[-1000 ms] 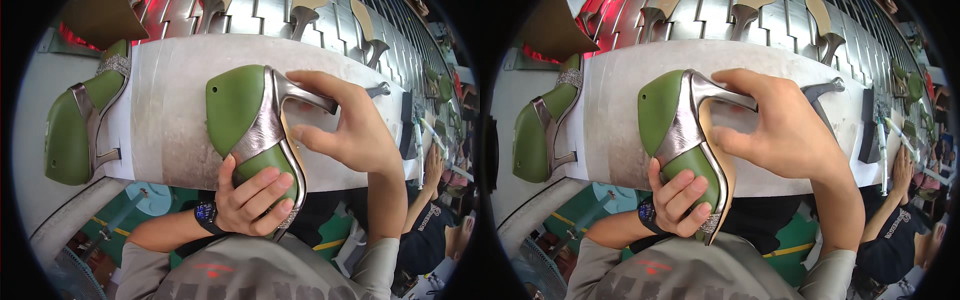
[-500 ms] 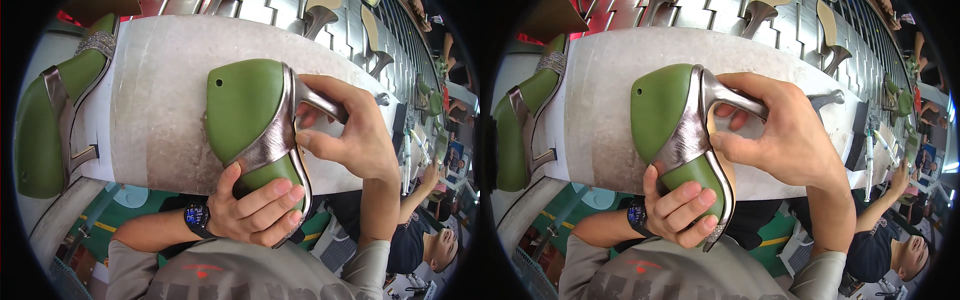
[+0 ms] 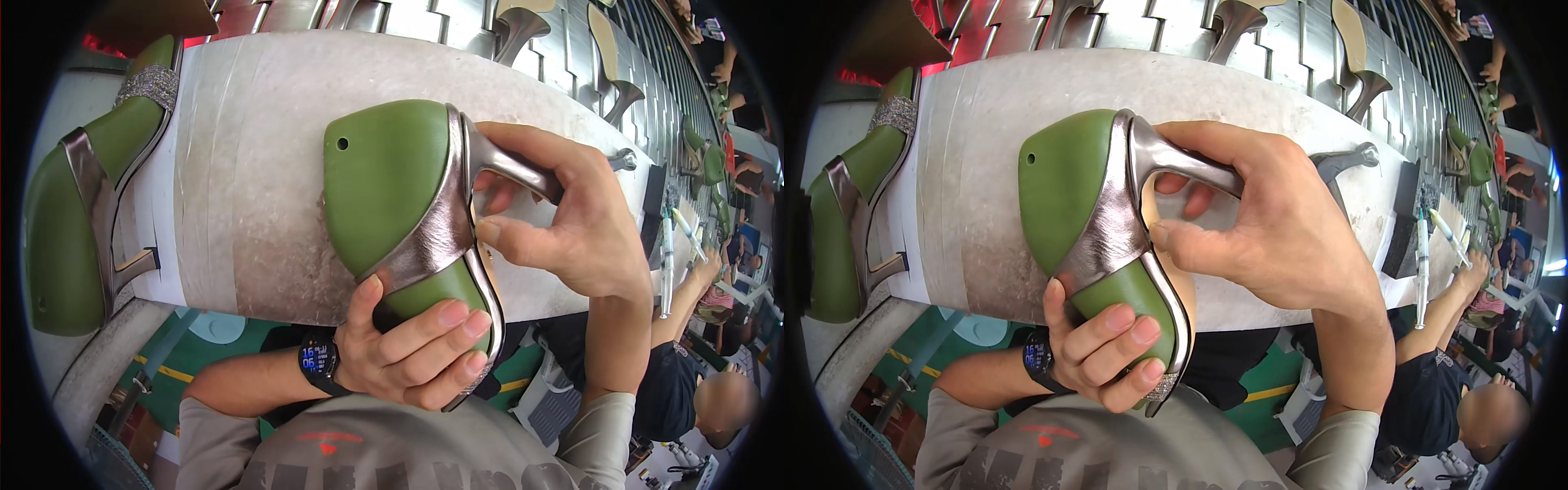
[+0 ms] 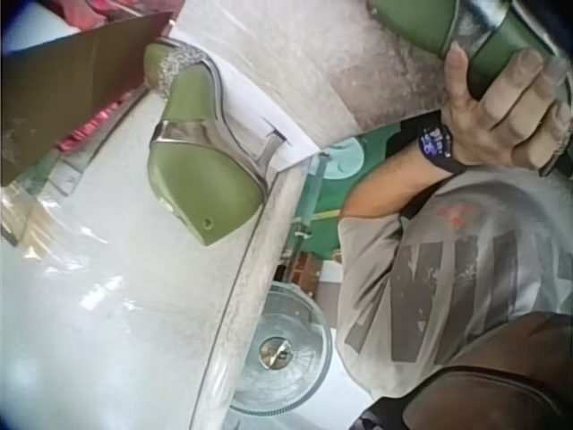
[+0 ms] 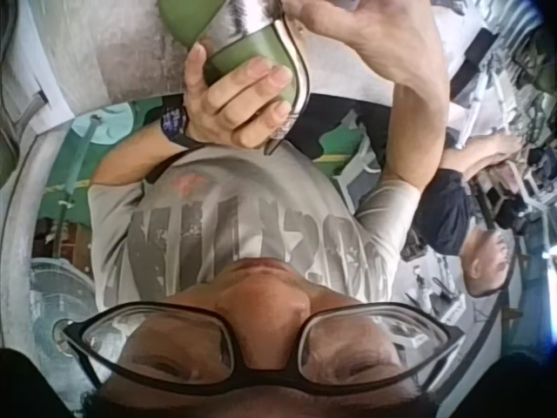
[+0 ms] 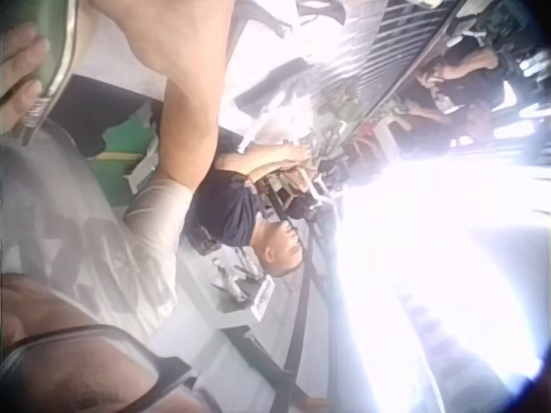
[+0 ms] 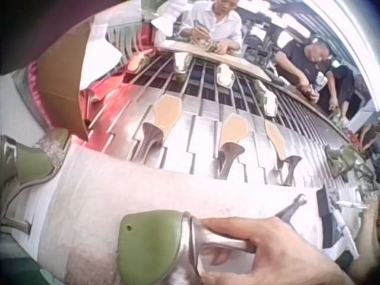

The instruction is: The person attaches soles to high-heeled shoes on shoe lasts by pressing the soles on by hand, tapping the edges with a hammer, applying adhesive with a syringe, and hammering the seams.

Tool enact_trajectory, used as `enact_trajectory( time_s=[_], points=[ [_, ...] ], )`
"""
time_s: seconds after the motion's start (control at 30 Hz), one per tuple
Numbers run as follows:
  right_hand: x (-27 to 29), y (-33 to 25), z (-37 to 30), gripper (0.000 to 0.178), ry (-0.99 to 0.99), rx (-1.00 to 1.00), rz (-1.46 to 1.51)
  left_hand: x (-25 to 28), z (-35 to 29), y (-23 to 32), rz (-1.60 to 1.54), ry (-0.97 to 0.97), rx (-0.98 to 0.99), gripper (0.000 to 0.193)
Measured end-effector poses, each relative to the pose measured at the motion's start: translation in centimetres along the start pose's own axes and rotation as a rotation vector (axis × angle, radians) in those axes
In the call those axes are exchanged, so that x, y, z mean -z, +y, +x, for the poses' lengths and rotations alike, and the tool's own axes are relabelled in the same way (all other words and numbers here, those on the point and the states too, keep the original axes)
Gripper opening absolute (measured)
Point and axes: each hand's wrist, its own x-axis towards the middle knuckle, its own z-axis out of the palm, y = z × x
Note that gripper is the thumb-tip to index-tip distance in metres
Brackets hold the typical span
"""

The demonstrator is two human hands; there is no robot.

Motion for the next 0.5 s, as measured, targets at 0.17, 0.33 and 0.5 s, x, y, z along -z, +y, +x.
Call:
enact_trajectory(
  time_s=[0.17, 0.33, 0.5],
  points=[
    [0.14, 0.11, 0.06, 0.064, -0.006, 0.020, -0.014, 0.02, 0.15, 0.42, -0.024, 0.009, 0.077, 0.030],
    [0.27, 0.15, -0.10, 0.064, -0.005, 0.035, -0.011, 0.20, 0.25, 0.28, 0.003, 0.001, 0.051, 0.031],
    [0.16, 0.18, -0.17, 0.060, -0.003, 0.107, -0.032, 0.29, 0.19, 0.08, 0.053, -0.002, 0.013, 0.033]
  ],
)
